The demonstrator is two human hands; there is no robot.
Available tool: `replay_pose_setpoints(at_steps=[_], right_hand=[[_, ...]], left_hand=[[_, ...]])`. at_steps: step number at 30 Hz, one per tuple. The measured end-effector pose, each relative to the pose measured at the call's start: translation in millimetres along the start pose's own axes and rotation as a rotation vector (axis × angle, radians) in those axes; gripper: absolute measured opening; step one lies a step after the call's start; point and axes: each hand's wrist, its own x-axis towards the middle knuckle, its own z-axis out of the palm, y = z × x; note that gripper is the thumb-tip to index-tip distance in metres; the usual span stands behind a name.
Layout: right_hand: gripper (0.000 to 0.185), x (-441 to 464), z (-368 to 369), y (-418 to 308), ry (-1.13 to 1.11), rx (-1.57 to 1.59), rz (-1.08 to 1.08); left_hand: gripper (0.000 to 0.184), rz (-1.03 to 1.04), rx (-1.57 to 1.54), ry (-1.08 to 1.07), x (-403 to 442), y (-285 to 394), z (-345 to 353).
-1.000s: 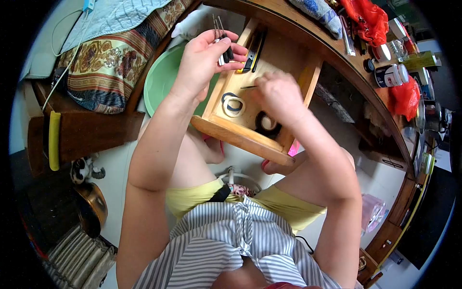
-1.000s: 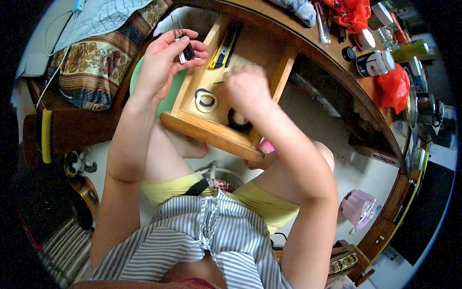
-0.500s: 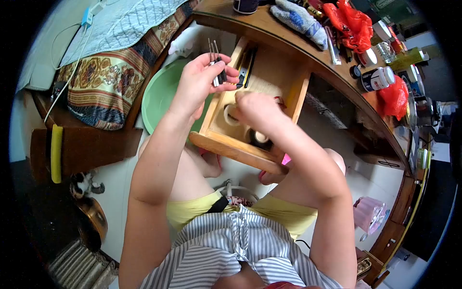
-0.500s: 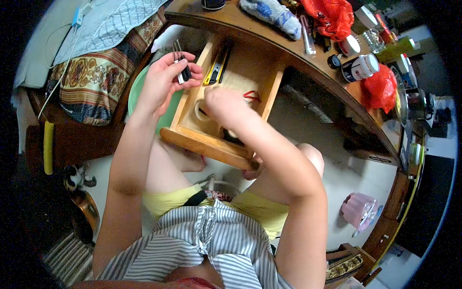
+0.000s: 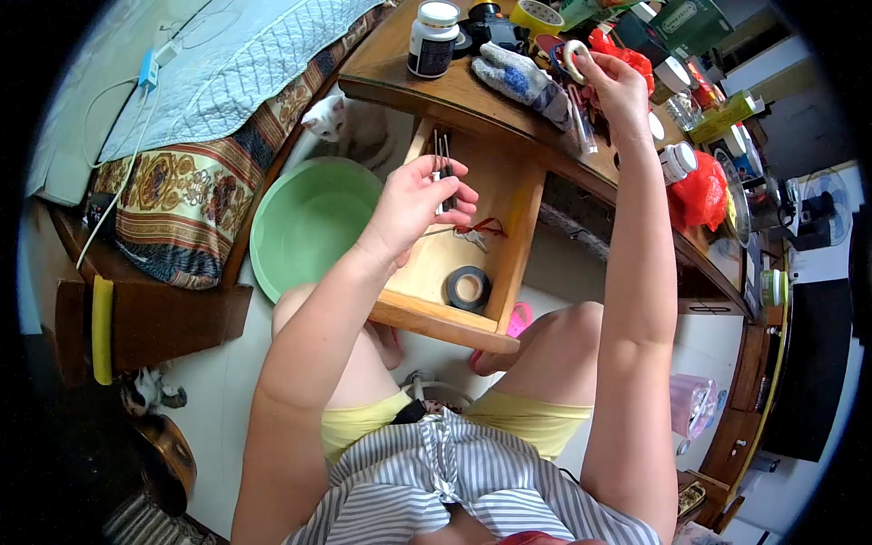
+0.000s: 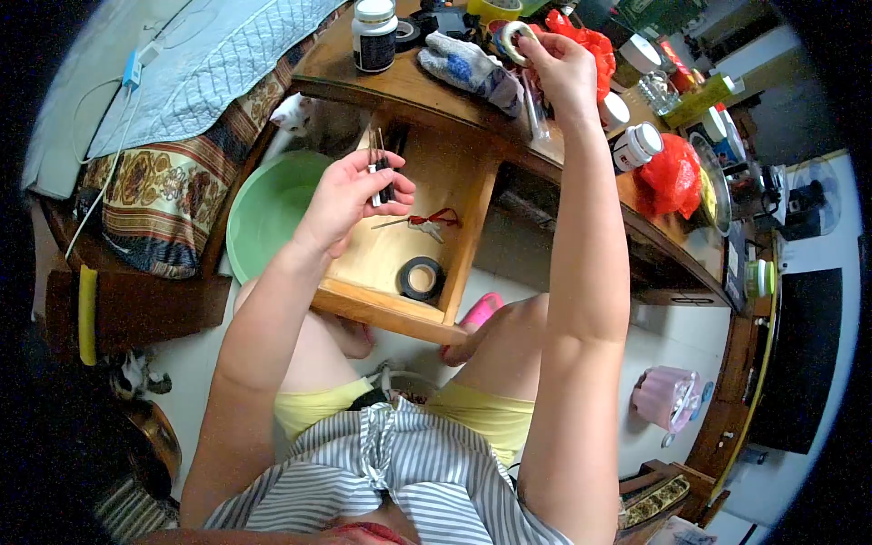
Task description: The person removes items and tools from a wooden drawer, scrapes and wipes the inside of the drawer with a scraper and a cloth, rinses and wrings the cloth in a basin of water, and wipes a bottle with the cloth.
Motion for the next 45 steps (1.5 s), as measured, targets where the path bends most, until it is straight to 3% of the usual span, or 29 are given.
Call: replay_pose_setpoints(at_steps=[3, 6, 8, 10, 12, 14, 16, 26, 34, 40, 42, 45], right_hand=[[0.039, 5, -9, 10, 0.033, -0.604, -0.047], [0.037, -1, -14, 17, 0.094, -0.623, -0.136], [0.030, -17, -17, 13, 0.299, -0.753, -0.463], [0.028, -51, -10, -15, 0.191, -0.584, -0.367], [0.028, -90, 6, -36, -0.246, -0.213, -0.215], [0.030, -120, 27, -33, -0.513, 0.097, -0.019], [0.030, -133, 39, -37, -0.524, 0.223, 0.089], [0.023, -149, 33, -30, -0.575, 0.240, 0.168], [0.017, -153, 16, -30, -0.592, 0.215, 0.175], [0.016, -152, 14, -17, -0.435, 0.538, 0.257], [0.016, -151, 12, -18, -0.378, 0.503, 0.241], [0.016, -148, 3, -20, -0.492, 0.286, 0.209]], left_hand=[[0.021, -0.017, -0.002, -0.019, 2, 0, 4], [0.023, -0.038, -0.023, -0.070, 6, -1, 6], [0.024, -0.064, -0.072, -0.093, 6, -3, 6], [0.024, -0.085, -0.142, -0.111, 8, -1, 6], [0.024, -0.087, -0.182, -0.150, 7, 0, 4], [0.024, -0.091, -0.210, -0.199, 6, -1, 4], [0.022, -0.109, -0.119, -0.224, 6, -3, 7], [0.019, -0.072, 0.233, -0.391, 2, -9, 14], [0.018, -0.058, 0.221, -0.418, -1, -13, 20], [0.017, -0.025, 0.156, -0.383, 3, -11, 19], [0.017, -0.028, 0.113, -0.337, 3, -11, 18], [0.017, -0.025, 0.141, -0.291, -1, -4, 17]])
